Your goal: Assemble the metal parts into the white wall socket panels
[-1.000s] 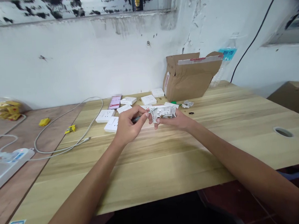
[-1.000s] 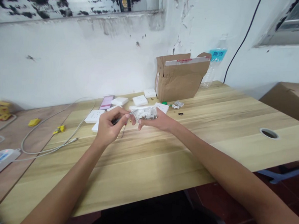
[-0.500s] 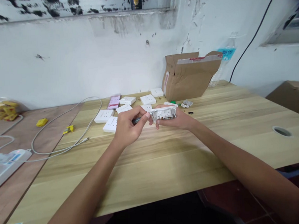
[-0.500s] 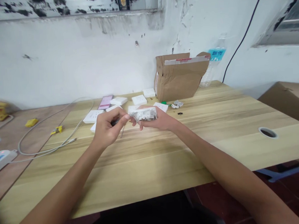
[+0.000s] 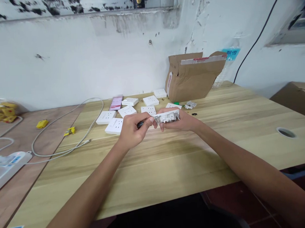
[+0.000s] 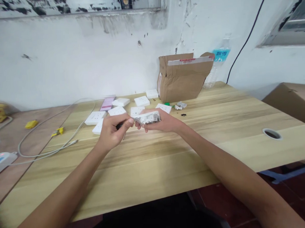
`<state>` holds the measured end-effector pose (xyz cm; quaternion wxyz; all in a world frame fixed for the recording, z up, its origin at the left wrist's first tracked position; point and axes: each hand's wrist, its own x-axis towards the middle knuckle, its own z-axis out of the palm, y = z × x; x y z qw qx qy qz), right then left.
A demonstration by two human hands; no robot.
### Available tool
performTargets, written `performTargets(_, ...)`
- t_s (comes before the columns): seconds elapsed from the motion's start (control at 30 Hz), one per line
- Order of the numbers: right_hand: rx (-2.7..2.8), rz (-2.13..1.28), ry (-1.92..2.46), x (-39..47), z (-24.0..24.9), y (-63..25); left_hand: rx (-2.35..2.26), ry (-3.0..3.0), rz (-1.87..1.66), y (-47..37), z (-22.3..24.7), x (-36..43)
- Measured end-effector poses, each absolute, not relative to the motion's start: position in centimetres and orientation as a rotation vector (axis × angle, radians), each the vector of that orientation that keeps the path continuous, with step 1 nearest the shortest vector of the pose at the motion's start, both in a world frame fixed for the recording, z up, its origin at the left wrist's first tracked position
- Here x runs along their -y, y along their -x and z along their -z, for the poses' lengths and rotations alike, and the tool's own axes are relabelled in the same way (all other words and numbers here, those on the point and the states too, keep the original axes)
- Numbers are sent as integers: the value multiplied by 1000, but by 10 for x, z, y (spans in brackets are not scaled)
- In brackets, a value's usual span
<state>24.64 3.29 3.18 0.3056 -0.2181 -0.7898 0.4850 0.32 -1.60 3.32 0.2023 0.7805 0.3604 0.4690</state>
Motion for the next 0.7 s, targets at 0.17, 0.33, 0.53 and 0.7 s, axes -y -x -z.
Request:
performTargets(0.17,2138,-1342,588,-38,-27,-251,-917,-2004,-1130,3,-28,9)
performTargets(0.33,2167,-1386,588,-40,-29,-254,-808,-1891,-1058,5,-27,7)
performTargets(0.53,2148,-1448,586,-39,-31,-252,-742,-1831,-1025,6,-24,3)
performTargets(0.7,2086,-1505,656,-45,-16,-248,-759,-1576,-937,6,0,-12)
